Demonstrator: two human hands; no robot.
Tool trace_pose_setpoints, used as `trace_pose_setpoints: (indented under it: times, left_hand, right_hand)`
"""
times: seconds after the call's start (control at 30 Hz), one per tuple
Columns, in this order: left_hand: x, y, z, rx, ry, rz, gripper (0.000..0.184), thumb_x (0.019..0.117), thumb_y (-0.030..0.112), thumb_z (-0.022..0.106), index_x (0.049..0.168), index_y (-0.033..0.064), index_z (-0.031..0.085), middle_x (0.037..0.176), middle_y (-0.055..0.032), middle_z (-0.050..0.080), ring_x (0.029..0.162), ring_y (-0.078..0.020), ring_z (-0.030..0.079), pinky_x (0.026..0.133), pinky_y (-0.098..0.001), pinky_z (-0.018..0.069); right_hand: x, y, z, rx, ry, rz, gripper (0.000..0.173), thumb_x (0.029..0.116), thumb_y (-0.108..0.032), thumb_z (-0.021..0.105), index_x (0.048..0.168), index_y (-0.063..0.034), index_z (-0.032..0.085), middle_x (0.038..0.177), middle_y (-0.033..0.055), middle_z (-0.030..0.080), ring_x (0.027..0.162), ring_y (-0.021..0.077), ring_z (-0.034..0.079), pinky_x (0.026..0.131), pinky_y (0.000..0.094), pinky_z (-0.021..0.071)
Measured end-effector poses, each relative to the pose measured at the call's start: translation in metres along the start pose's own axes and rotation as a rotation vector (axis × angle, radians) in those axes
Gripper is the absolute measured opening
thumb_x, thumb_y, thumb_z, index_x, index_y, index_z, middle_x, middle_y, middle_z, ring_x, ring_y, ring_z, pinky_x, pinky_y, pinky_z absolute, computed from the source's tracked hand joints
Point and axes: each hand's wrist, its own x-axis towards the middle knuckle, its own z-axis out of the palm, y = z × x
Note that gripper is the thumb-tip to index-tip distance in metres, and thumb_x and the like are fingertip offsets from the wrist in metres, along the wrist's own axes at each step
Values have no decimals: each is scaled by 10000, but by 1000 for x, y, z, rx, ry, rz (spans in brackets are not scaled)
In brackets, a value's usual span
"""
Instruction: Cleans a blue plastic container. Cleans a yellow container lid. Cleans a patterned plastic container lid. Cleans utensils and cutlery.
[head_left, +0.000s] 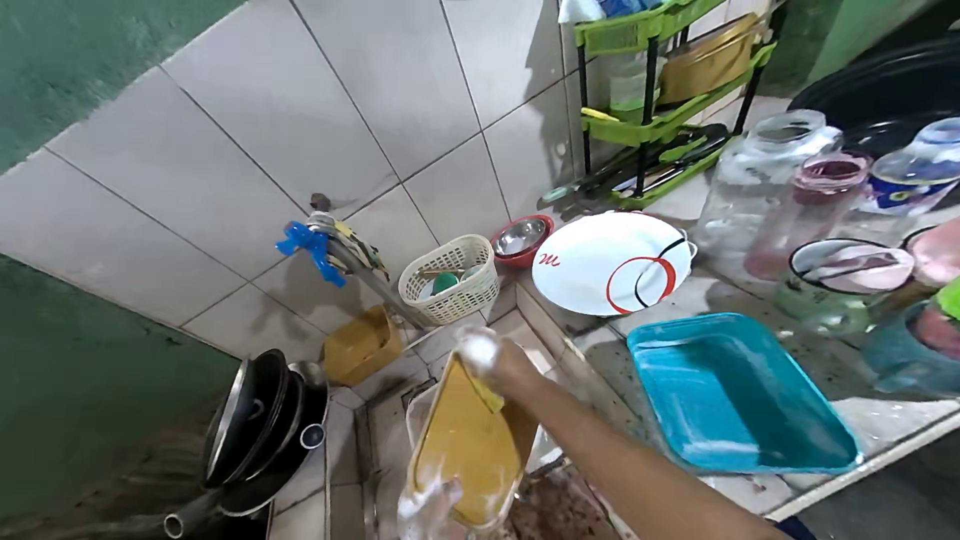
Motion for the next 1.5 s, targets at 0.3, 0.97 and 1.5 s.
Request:
trace_pose_setpoints:
  times: [0.3, 0.97, 1.5]
  left_hand:
    - [-11, 3, -1, 44, -271, -256, 427, 819, -94, 565, 1232, 6, 519, 933, -14, 745, 833, -107, 732, 765, -314, 627]
    - [-10, -1, 19, -162, -88, -32, 365, 869, -67, 552, 1224, -2, 503, 970, -34, 737, 880, -121, 732, 813, -345, 627]
    - [-14, 2, 13, -311, 71, -157, 207, 1028, 33, 392, 1124, 42, 574, 918, -83, 750, 837, -191, 751, 754, -406, 645]
  right_hand:
    - [-11, -26, -17, -119, 167, -310, 220, 898, -181, 712, 1074, -61, 763, 1027, 132, 754, 923, 301, 743, 726, 519, 614]
    - [-8, -37, -19, -32, 61, 88, 302, 1002, -229, 604, 1235, -63, 699, 1159, 172, 720, 1013, 353, 721, 820, 568, 578]
    - [1, -10, 7, -38, 23, 195, 525, 996, -382, 645, 1418, -76, 589, 1325, 172, 664, 1229, 350, 639, 1013, 564, 519]
